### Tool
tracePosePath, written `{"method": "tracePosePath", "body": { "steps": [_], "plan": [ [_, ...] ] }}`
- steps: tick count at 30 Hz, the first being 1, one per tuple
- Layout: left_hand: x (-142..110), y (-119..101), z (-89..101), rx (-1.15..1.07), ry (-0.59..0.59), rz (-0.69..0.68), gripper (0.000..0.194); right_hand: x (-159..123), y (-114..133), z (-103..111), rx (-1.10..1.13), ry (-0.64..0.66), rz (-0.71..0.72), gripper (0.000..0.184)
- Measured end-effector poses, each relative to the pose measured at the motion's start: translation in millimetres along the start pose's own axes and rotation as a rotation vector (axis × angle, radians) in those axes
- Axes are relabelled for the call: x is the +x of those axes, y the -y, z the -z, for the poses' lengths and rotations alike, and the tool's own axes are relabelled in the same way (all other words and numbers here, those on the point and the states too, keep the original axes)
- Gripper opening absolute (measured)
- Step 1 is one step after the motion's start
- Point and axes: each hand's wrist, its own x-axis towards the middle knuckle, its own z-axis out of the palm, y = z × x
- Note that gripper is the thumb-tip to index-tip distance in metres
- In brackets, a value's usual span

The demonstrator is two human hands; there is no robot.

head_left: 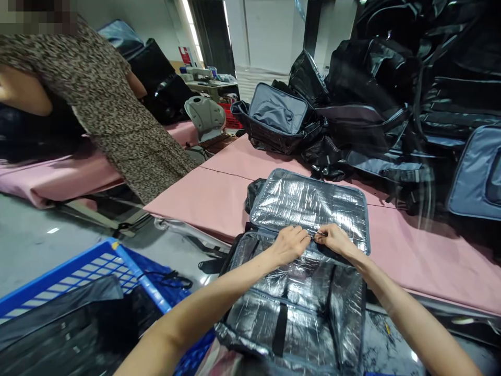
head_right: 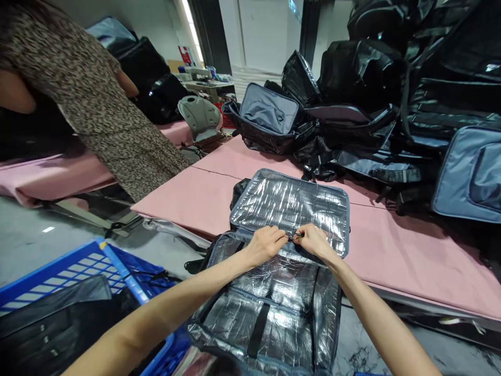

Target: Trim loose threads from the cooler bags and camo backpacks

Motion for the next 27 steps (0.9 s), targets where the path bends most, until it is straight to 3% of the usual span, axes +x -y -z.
{"method": "tracePosePath", "body": {
  "steps": [5, 11, 15, 20, 24, 27],
  "plan": [
    [-5.5, -1.0, 1.2, 0.056, -0.045, -0.076, 0.026, -1.7, 0.2, 0.8, 0.036, 0.013, 0.004, 0.016],
    [-5.8, -9.6, -1.7, -0.011, 0.018, 0.062, 0.026, -2.1, -1.6, 0.2, 0.054, 0.012, 0.022, 0.015],
    [4.7, -11.3, -0.3, -0.035, 0.135, 0.150, 0.022, 0.3, -4.5, -3.1, 0.057, 0.008, 0.028, 0.016],
    [9.2, -4.8, 14.1, -0.154, 0.270, 0.164, 0.013, -4.5, -9.6, -0.9, 0.076, -0.004, 0.055, 0.019],
    [5.0, -4.0, 16.2, -0.155, 0.235, 0.185, 0.016, -24.5, -17.8, 5.9, 0.014, -0.238, 0.094, 0.029],
    [3.2, -4.9, 14.0, -0.140, 0.206, 0.177, 0.016, -41.9, -24.4, 6.4, -0.224, -0.437, 0.254, 0.033]
  ]
}}
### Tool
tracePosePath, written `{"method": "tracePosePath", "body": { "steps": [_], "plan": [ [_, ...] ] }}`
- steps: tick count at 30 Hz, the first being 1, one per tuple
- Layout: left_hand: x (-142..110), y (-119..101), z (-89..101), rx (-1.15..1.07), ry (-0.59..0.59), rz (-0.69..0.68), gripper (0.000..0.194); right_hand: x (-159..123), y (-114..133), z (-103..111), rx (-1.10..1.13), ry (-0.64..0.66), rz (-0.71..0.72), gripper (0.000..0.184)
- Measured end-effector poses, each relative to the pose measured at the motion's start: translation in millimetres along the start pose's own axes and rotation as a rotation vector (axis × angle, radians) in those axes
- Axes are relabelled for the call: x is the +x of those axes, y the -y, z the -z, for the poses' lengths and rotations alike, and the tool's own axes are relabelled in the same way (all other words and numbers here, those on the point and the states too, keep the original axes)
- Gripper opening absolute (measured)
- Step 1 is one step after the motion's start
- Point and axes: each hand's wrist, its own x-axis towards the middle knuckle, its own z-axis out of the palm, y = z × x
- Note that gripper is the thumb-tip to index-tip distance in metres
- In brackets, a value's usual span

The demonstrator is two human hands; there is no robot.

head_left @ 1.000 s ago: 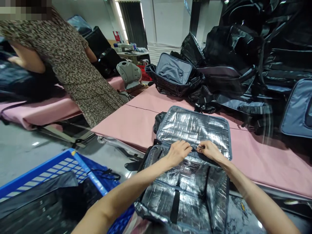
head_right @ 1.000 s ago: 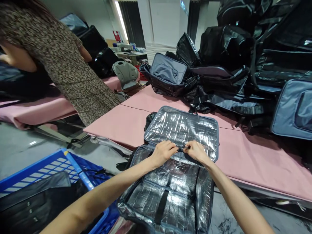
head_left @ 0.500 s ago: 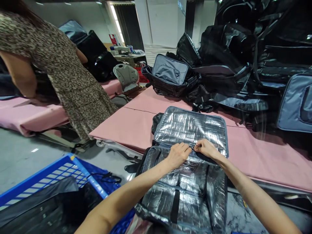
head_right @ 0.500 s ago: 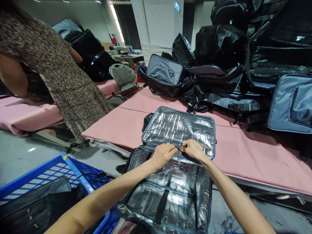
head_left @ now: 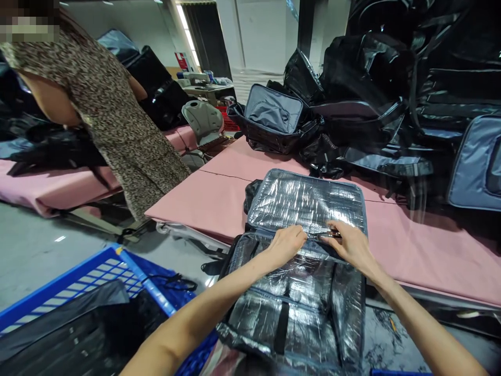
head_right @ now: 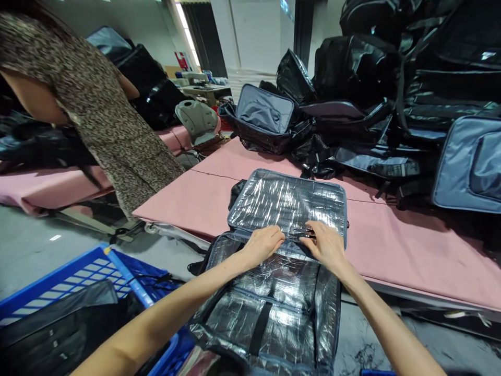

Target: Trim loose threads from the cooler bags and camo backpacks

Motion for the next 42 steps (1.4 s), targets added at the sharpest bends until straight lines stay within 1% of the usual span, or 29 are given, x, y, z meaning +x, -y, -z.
{"method": "tracePosePath", "body": {
  "steps": [2, 5, 9, 12, 14, 17, 22, 25, 29, 33, 36, 39, 41, 42],
  "plan": [
    [-0.1, 0.1, 0.1, 0.001, -0.013, -0.026, 0.016, -8.0, 0.4, 1.0, -0.184, -0.058, 0.154, 0.022],
    [-0.3, 0.4, 2.2, -0.012, -0.036, -0.064, 0.016, -11.3, 4.5, -1.4, -0.375, -0.115, 0.340, 0.018],
    [-1.0, 0.1, 2.8, -0.018, -0.059, -0.074, 0.013, -5.9, 9.4, -4.9, -0.481, -0.148, 0.499, 0.021],
    [-1.3, 0.3, 0.4, 0.007, -0.078, -0.074, 0.014, -3.6, 8.8, -4.8, -0.515, -0.225, 0.597, 0.020],
    [-1.4, 0.9, -1.5, 0.009, -0.091, -0.081, 0.014, -4.1, 7.6, -3.8, -0.511, -0.270, 0.618, 0.019],
    [-1.5, 1.9, -3.7, -0.001, -0.103, -0.089, 0.013, -5.1, 7.8, -2.0, -0.497, -0.300, 0.607, 0.018],
    [-1.2, 1.6, -4.6, 0.000, -0.110, -0.082, 0.014, -2.6, 11.2, -3.5, -0.508, -0.250, 0.643, 0.017],
    [-3.6, 3.4, -3.8, -0.023, -0.112, -0.080, 0.014, -1.9, 9.6, -7.0, -0.480, -0.238, 0.610, 0.015],
    [-12.9, 12.4, -3.0, -0.124, -0.167, -0.074, 0.014, -1.4, 9.0, -10.2, -0.440, -0.287, 0.581, 0.011],
    [-20.8, 20.7, -5.4, -0.218, -0.213, -0.083, 0.015, 4.4, 19.7, -10.4, -0.457, -0.309, 0.656, 0.014],
    [-21.7, 20.4, -9.3, -0.242, -0.215, -0.088, 0.016, 10.9, 29.5, -11.1, -0.478, -0.312, 0.706, 0.016],
    [-19.9, 17.1, -10.1, -0.275, -0.201, -0.074, 0.017, 15.4, 33.4, -13.5, -0.491, -0.314, 0.733, 0.015],
    [-18.5, 18.4, -4.2, -0.366, -0.186, -0.034, 0.018, 16.0, 32.3, -15.4, -0.489, -0.318, 0.736, 0.015],
    [-18.1, 21.3, 1.3, -0.453, -0.168, 0.005, 0.018, 15.7, 31.1, -16.2, -0.483, -0.320, 0.728, 0.015]
  ]
}}
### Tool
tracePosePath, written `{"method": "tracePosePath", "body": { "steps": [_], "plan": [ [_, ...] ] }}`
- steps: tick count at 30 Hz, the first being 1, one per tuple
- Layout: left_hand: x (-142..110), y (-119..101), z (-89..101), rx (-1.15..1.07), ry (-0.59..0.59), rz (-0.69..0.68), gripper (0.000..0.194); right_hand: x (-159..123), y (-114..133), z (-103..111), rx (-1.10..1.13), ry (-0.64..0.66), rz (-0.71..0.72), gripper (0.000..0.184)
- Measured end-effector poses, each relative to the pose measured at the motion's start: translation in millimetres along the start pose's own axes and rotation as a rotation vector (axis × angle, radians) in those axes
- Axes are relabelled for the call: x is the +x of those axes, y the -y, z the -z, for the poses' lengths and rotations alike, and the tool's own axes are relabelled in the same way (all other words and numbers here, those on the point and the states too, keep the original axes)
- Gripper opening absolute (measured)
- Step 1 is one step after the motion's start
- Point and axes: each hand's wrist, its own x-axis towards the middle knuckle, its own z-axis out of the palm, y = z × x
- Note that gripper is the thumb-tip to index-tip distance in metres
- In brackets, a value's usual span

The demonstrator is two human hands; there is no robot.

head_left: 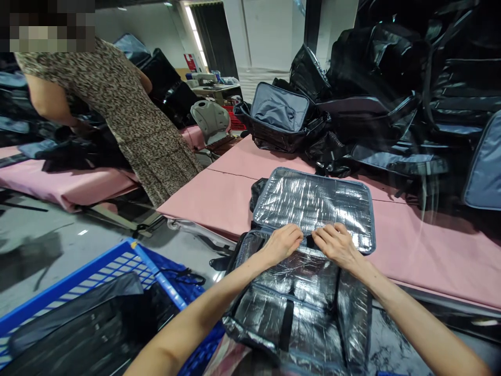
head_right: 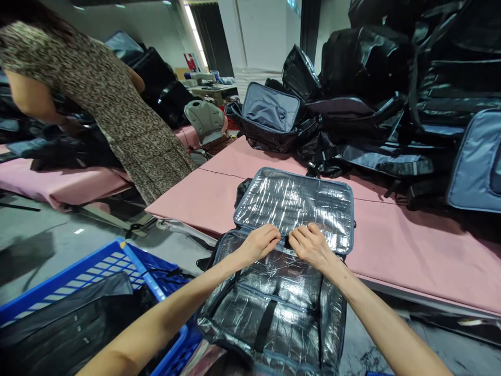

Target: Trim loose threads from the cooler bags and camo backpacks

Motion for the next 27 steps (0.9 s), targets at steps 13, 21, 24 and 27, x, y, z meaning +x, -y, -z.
{"method": "tracePosePath", "body": {
  "steps": [13, 21, 24, 27],
  "plan": [
    [12.7, 26.5, 31.6, 0.232, 0.248, 0.192, 0.016, -3.6, 3.3, -8.2, 0.049, 0.025, -0.107, 0.011],
    [36.1, 39.0, 40.5, 0.069, 0.424, 0.276, 0.017, 14.0, 3.2, -8.8, 0.028, 0.042, -0.103, 0.012],
    [39.2, 41.4, 42.1, 0.027, 0.444, 0.303, 0.016, 16.8, 2.5, -7.6, 0.024, 0.051, -0.096, 0.014],
    [39.8, 43.8, 41.2, -0.006, 0.455, 0.327, 0.015, 15.2, 2.4, -5.3, 0.036, 0.041, -0.094, 0.013]
  ]
}}
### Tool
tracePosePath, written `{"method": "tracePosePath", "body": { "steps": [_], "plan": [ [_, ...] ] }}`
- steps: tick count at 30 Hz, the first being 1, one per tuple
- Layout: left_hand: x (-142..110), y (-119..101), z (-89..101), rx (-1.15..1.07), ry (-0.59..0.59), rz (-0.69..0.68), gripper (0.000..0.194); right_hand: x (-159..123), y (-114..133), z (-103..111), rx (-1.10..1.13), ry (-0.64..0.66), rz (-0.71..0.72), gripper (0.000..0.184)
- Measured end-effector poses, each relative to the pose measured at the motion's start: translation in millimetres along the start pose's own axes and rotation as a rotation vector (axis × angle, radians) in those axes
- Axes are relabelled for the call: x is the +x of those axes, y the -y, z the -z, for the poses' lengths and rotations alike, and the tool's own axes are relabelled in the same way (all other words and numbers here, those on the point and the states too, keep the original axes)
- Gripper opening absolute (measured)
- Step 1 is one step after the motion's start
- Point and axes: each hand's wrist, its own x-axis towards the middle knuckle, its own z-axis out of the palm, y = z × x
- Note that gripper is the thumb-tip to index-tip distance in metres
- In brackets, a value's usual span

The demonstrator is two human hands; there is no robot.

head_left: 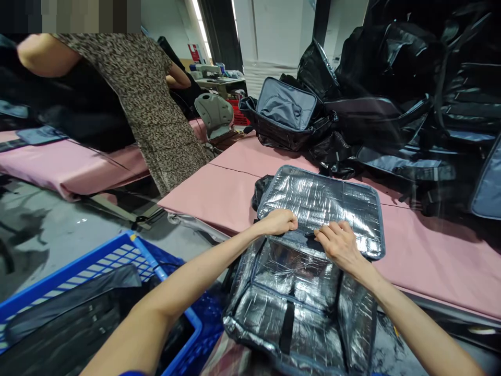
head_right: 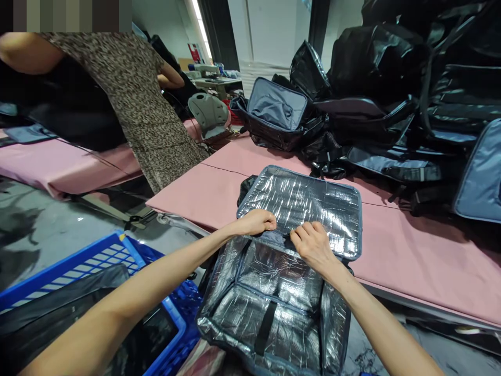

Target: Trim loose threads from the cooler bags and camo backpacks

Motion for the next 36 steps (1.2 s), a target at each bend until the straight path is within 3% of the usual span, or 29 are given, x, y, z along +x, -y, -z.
{"method": "tracePosePath", "body": {
  "steps": [15, 21, 31, 36],
  "plan": [
    [3.7, -2.3, 4.5, -0.036, 0.042, 0.037, 0.015, 6.2, 1.0, 2.7, -0.080, -0.024, 0.097, 0.013],
    [4.5, 0.7, 3.9, -0.073, 0.053, 0.032, 0.016, 3.7, -0.5, 6.7, 0.023, -0.020, -0.009, 0.010],
    [7.4, 1.0, 3.4, -0.065, 0.057, 0.034, 0.016, 9.7, 4.9, 5.4, -0.091, 0.004, 0.092, 0.012],
    [7.0, 0.1, 4.7, -0.077, 0.064, 0.046, 0.015, 5.2, 4.6, 8.6, -0.033, -0.006, 0.037, 0.012]
  ]
}}
